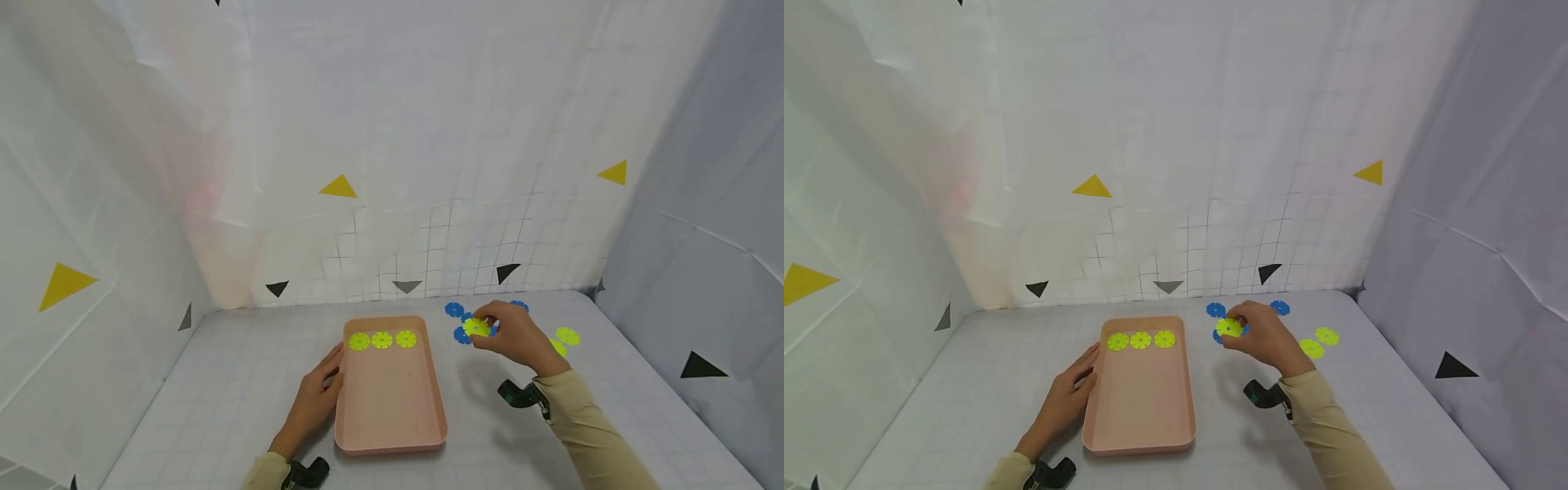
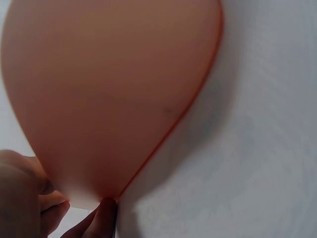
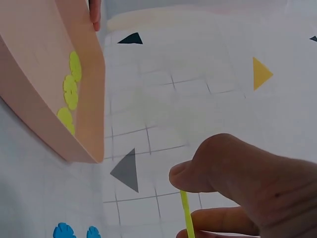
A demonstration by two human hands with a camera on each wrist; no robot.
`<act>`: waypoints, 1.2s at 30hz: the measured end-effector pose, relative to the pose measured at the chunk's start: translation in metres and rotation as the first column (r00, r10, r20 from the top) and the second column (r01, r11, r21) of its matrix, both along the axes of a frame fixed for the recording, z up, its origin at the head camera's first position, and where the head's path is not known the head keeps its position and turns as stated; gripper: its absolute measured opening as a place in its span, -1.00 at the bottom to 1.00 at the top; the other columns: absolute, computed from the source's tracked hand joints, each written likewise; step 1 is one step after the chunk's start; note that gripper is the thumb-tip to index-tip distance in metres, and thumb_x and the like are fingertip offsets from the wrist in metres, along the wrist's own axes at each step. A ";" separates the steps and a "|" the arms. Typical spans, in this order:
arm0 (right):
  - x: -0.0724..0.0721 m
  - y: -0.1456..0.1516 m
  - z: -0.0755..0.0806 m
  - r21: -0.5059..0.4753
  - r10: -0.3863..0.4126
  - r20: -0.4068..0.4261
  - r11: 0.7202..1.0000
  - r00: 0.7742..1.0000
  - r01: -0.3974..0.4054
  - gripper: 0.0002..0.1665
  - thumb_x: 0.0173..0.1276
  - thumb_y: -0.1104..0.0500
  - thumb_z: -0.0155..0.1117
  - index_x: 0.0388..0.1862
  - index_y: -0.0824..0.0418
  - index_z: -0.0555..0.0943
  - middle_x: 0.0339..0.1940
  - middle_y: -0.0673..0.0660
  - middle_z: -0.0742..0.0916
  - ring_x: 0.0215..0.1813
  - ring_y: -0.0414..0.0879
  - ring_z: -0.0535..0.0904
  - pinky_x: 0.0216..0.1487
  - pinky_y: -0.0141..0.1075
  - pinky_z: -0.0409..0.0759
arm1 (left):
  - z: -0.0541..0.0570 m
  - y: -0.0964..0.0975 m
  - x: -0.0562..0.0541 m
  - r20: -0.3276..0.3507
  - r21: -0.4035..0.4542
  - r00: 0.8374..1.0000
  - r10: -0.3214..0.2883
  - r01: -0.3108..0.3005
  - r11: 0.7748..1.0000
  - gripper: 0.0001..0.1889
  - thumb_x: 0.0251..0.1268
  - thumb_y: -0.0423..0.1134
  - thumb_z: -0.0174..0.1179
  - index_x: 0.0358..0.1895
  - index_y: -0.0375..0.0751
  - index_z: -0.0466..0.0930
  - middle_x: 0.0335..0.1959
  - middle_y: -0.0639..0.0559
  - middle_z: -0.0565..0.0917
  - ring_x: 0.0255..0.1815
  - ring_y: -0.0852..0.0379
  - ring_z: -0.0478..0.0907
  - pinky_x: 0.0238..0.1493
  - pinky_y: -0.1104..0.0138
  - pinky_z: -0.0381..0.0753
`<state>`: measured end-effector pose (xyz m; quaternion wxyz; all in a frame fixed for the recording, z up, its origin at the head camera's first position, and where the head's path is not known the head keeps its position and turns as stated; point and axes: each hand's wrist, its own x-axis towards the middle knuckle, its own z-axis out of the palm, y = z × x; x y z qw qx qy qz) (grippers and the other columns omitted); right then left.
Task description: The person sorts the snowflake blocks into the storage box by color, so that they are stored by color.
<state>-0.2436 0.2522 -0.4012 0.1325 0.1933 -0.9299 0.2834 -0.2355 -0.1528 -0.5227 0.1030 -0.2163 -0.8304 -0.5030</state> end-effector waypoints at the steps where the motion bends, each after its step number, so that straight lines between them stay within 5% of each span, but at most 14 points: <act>1: 0.000 -0.001 0.000 -0.004 0.002 0.005 1.000 1.000 -0.002 -0.56 0.15 0.21 0.66 -0.02 0.34 0.75 -0.15 0.08 0.74 -0.16 -0.01 0.60 -0.19 -0.16 0.69 | 0.000 0.000 0.000 -0.001 -0.001 1.000 0.002 -0.002 1.000 -0.45 0.53 -0.52 0.14 0.52 -0.44 0.33 0.59 -0.18 0.29 0.41 -0.17 0.46 0.24 0.05 0.60; 36: -0.012 -0.031 0.000 0.004 0.088 -0.005 0.996 0.996 -0.088 -0.58 0.15 0.19 0.67 -0.05 0.32 0.76 -0.22 0.04 0.71 -0.21 -0.07 0.58 -0.21 -0.19 0.70 | -0.002 0.000 0.000 -0.007 0.008 1.000 0.006 -0.006 1.000 -0.46 0.52 -0.52 0.14 0.51 -0.44 0.34 0.59 -0.09 0.30 0.47 -0.08 0.38 0.29 0.10 0.56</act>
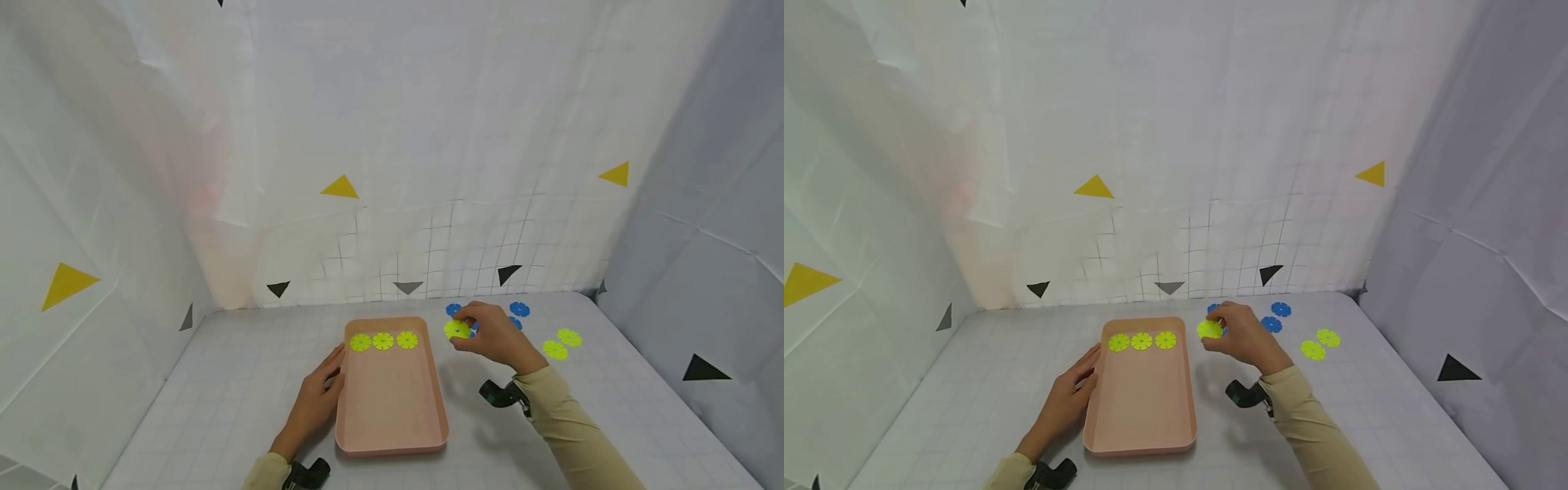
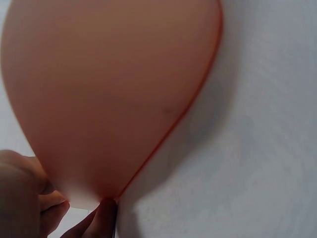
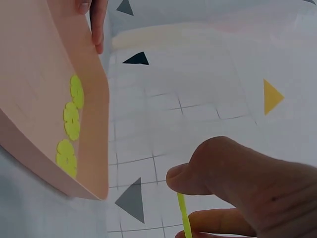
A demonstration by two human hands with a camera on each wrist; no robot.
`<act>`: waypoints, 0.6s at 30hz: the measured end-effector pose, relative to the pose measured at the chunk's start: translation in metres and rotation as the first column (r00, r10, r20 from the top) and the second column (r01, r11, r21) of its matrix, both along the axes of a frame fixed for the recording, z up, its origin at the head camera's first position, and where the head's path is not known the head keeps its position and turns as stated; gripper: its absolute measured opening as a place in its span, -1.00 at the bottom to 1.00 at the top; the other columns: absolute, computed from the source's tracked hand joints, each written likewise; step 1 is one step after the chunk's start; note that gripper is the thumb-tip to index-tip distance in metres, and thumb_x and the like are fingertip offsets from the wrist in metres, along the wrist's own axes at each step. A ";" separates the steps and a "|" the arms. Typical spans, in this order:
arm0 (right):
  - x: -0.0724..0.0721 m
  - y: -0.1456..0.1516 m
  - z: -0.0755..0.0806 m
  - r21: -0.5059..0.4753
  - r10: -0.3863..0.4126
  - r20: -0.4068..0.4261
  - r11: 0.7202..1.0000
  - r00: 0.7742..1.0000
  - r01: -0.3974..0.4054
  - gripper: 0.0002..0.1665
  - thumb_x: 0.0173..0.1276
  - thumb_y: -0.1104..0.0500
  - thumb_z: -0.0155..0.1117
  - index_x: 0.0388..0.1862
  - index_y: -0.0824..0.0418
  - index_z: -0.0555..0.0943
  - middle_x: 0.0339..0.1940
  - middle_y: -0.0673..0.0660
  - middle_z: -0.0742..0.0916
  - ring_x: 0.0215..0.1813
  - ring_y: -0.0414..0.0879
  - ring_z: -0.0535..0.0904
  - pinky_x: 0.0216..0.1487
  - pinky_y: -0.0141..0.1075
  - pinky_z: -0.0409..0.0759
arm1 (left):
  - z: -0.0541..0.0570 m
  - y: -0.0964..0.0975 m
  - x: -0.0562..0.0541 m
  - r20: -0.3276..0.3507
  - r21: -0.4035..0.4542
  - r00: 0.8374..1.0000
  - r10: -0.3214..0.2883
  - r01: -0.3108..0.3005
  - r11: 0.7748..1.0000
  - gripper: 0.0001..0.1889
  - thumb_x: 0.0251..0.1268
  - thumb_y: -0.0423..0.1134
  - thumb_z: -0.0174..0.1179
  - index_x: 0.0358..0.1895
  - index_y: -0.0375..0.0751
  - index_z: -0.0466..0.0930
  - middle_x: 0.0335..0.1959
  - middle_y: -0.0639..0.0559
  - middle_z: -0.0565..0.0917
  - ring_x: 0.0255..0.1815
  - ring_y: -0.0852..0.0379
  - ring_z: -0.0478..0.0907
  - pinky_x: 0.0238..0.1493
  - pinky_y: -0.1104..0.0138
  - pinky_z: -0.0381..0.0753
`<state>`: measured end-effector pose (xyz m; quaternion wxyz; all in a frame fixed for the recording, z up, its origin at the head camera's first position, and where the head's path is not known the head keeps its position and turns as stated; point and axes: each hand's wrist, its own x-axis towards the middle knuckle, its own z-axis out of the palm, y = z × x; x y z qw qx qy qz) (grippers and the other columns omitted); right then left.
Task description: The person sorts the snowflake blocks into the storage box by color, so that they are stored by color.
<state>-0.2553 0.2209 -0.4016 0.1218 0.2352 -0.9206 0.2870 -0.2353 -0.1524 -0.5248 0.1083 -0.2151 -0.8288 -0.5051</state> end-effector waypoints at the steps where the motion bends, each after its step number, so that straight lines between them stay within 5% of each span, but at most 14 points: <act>1: 0.000 -0.001 0.001 0.000 0.002 0.003 1.000 1.000 -0.002 -0.58 0.15 0.20 0.66 -0.04 0.32 0.75 -0.22 0.05 0.71 -0.20 -0.06 0.58 -0.20 -0.19 0.70 | 0.000 0.000 0.000 0.001 0.001 1.000 0.000 0.000 1.000 -0.46 0.52 -0.52 0.14 0.51 -0.44 0.34 0.59 -0.10 0.30 0.47 -0.08 0.38 0.29 0.10 0.55; 18: -0.003 -0.016 0.002 -0.009 0.024 0.011 1.000 1.000 -0.024 -0.58 0.16 0.20 0.65 -0.04 0.35 0.75 -0.19 0.07 0.71 -0.17 -0.02 0.61 -0.21 -0.24 0.71 | -0.002 -0.001 -0.001 -0.003 -0.002 1.000 -0.011 0.011 1.000 -0.46 0.53 -0.53 0.12 0.52 -0.47 0.32 0.58 -0.22 0.28 0.47 -0.14 0.38 0.30 0.05 0.54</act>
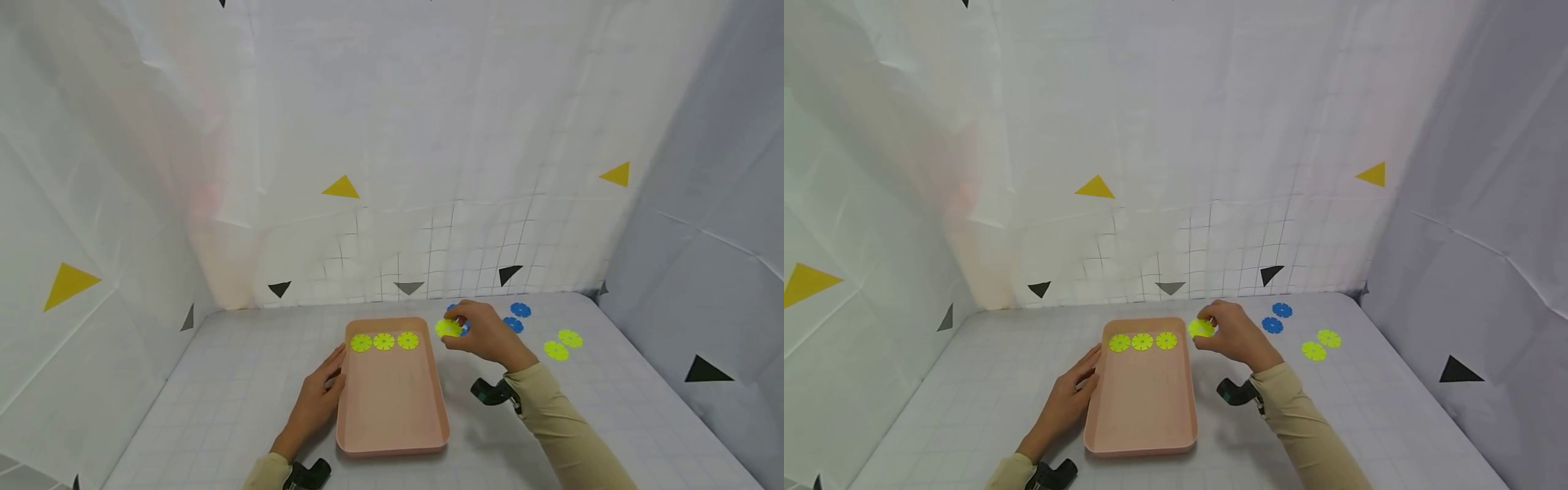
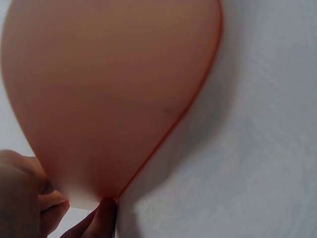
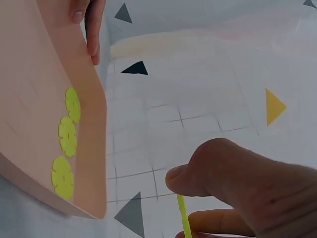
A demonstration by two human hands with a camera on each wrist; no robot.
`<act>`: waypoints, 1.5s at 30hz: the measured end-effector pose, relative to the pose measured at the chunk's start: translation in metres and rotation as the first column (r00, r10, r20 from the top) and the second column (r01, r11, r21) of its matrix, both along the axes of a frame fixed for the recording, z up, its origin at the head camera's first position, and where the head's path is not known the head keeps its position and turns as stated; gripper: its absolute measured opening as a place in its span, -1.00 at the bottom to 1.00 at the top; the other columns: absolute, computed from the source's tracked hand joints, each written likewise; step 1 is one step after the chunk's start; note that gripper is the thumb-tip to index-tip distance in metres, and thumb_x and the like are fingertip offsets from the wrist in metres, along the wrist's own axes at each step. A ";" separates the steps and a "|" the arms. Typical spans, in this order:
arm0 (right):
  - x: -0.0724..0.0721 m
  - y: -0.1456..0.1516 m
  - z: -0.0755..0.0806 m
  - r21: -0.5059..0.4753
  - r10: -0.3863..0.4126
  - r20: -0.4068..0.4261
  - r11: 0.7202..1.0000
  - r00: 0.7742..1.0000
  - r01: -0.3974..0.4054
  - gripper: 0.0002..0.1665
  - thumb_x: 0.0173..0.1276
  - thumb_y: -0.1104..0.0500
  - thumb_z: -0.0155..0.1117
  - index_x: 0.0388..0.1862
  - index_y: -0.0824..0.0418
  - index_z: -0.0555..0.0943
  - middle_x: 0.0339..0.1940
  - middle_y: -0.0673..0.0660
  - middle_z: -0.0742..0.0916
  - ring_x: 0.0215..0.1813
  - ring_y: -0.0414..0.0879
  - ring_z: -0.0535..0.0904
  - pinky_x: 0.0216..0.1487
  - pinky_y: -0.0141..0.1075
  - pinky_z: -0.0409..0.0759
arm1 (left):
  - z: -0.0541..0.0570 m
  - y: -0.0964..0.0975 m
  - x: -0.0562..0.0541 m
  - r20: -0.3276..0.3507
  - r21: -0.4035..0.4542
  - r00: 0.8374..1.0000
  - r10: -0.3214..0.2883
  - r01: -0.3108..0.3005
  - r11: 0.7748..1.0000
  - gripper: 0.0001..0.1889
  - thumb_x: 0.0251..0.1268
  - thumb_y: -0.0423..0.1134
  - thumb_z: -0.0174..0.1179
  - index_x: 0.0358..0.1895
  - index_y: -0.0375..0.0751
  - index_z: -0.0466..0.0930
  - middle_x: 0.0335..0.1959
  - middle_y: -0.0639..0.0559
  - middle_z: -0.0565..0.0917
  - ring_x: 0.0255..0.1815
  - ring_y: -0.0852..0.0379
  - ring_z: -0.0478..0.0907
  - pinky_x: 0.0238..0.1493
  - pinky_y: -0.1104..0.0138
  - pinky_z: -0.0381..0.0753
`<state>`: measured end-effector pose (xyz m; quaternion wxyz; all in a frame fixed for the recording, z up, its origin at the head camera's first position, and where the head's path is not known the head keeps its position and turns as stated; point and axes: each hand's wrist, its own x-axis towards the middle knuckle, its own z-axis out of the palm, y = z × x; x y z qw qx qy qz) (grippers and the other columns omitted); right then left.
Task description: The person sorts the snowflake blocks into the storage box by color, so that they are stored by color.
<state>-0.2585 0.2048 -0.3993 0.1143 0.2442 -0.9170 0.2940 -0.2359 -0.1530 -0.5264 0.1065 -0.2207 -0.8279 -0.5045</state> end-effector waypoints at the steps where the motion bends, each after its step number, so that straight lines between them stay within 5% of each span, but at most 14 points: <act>1: 0.000 -0.001 0.000 0.002 0.001 0.001 1.000 1.000 -0.001 -0.59 0.16 0.20 0.65 -0.04 0.34 0.75 -0.18 0.07 0.71 -0.16 -0.03 0.61 -0.21 -0.24 0.71 | 0.000 0.000 0.000 0.002 0.000 1.000 0.000 0.000 1.000 -0.46 0.53 -0.54 0.12 0.52 -0.47 0.31 0.58 -0.21 0.28 0.47 -0.15 0.39 0.30 0.05 0.54; 9: -0.002 -0.007 0.003 0.026 -0.005 -0.007 1.000 1.000 0.005 -0.58 0.15 0.18 0.65 -0.05 0.34 0.76 -0.20 0.08 0.71 -0.17 -0.01 0.60 -0.25 -0.27 0.69 | 0.001 0.000 0.000 0.059 -0.004 0.998 0.009 -0.009 1.000 -0.46 0.59 -0.45 0.11 0.56 -0.36 0.30 0.62 -0.11 0.25 0.40 -0.12 0.47 0.28 0.05 0.57; 27: -0.010 -0.024 0.000 0.029 0.063 -0.020 0.998 0.998 -0.062 -0.60 0.16 0.18 0.66 -0.06 0.32 0.76 -0.20 0.07 0.73 -0.17 0.00 0.62 -0.19 -0.21 0.69 | 0.003 0.000 0.000 0.056 -0.006 0.998 0.007 -0.006 1.000 -0.46 0.58 -0.46 0.11 0.55 -0.40 0.30 0.61 -0.14 0.25 0.38 -0.16 0.49 0.24 0.07 0.60; 37: -0.013 -0.036 -0.005 0.030 0.075 0.080 0.997 0.994 -0.077 -0.58 0.20 0.14 0.64 -0.02 0.29 0.75 -0.16 0.04 0.71 -0.14 -0.03 0.58 -0.15 -0.20 0.67 | 0.004 0.000 0.000 0.059 -0.003 0.998 0.010 -0.009 1.000 -0.45 0.58 -0.47 0.11 0.56 -0.37 0.30 0.61 -0.15 0.25 0.41 -0.17 0.46 0.28 0.04 0.57; 45: -0.015 -0.044 -0.008 0.042 0.087 0.082 0.995 0.993 -0.091 -0.58 0.21 0.15 0.64 -0.01 0.30 0.75 -0.17 0.06 0.71 -0.14 -0.02 0.60 -0.15 -0.19 0.68 | 0.005 0.000 0.001 0.073 -0.010 0.997 0.014 -0.013 1.000 -0.45 0.59 -0.45 0.10 0.57 -0.34 0.29 0.62 -0.11 0.24 0.40 -0.13 0.47 0.27 0.04 0.59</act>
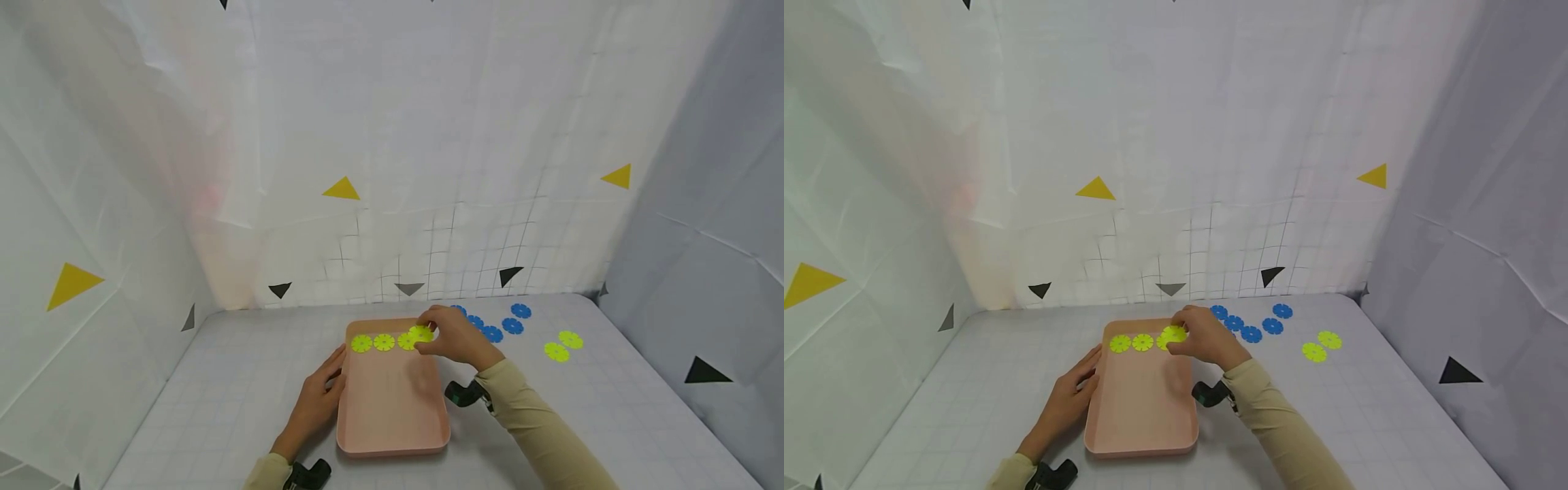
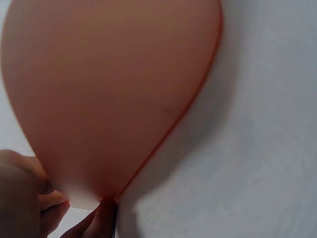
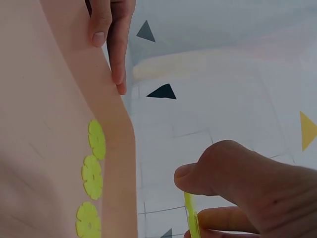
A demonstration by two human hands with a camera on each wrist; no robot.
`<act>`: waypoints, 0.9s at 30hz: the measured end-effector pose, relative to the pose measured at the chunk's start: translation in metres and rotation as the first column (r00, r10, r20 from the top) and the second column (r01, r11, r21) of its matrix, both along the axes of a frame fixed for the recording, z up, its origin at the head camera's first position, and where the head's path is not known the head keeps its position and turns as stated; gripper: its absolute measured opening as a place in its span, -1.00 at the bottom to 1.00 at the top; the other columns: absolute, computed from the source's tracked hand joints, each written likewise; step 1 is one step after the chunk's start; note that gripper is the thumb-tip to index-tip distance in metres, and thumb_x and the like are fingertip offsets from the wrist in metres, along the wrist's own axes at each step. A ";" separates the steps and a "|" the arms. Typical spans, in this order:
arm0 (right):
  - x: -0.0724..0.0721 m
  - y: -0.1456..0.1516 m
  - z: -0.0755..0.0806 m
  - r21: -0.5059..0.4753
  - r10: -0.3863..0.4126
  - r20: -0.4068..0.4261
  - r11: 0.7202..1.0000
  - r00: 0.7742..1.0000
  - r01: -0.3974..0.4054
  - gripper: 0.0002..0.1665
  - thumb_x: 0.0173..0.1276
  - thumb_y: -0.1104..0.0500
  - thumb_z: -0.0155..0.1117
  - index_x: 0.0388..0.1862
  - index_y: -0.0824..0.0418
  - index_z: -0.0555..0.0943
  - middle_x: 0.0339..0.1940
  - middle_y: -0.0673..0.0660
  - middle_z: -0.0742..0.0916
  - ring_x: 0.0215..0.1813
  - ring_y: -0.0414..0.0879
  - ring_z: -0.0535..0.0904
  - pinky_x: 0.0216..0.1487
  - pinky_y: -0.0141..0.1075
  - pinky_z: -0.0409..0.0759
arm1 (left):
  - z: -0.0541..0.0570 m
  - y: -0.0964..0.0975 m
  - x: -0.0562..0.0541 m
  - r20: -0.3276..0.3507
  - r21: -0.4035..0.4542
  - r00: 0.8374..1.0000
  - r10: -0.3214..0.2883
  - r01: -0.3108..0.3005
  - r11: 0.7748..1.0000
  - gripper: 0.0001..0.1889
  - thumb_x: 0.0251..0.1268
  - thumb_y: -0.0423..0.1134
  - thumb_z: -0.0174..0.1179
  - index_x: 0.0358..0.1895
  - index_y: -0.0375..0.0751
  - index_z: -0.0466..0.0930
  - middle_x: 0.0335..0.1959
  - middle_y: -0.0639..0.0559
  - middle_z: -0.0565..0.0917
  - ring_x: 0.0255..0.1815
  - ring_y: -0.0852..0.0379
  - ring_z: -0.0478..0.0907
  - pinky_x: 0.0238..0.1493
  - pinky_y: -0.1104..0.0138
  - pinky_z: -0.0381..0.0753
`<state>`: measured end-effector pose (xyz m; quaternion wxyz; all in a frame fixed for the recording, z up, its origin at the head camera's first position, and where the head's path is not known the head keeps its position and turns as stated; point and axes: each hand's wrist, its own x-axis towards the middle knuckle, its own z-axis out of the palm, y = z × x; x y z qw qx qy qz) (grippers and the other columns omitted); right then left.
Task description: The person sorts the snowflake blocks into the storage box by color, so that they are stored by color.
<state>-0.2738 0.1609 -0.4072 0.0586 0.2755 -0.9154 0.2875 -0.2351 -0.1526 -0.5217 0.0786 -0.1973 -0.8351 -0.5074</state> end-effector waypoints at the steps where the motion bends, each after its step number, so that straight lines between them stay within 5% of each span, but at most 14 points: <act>1: 0.000 -0.001 0.000 0.000 0.000 -0.001 1.000 1.000 0.000 -0.58 0.21 0.15 0.64 -0.01 0.31 0.75 -0.17 0.07 0.71 -0.14 -0.01 0.60 -0.14 -0.18 0.68 | 0.000 0.000 0.000 -0.003 0.001 1.000 -0.001 0.001 1.000 -0.45 0.59 -0.45 0.10 0.57 -0.34 0.29 0.62 -0.11 0.24 0.42 -0.12 0.46 0.27 0.04 0.58; 27: -0.009 -0.030 -0.017 0.005 0.075 0.032 0.997 0.997 -0.075 -0.58 0.18 0.17 0.66 -0.04 0.34 0.75 -0.21 0.08 0.70 -0.16 -0.01 0.60 -0.12 -0.18 0.70 | -0.003 0.000 -0.001 -0.016 0.003 1.000 0.001 -0.001 1.000 -0.45 0.57 -0.47 0.11 0.56 -0.36 0.31 0.61 -0.12 0.26 0.47 -0.08 0.40 0.30 0.06 0.56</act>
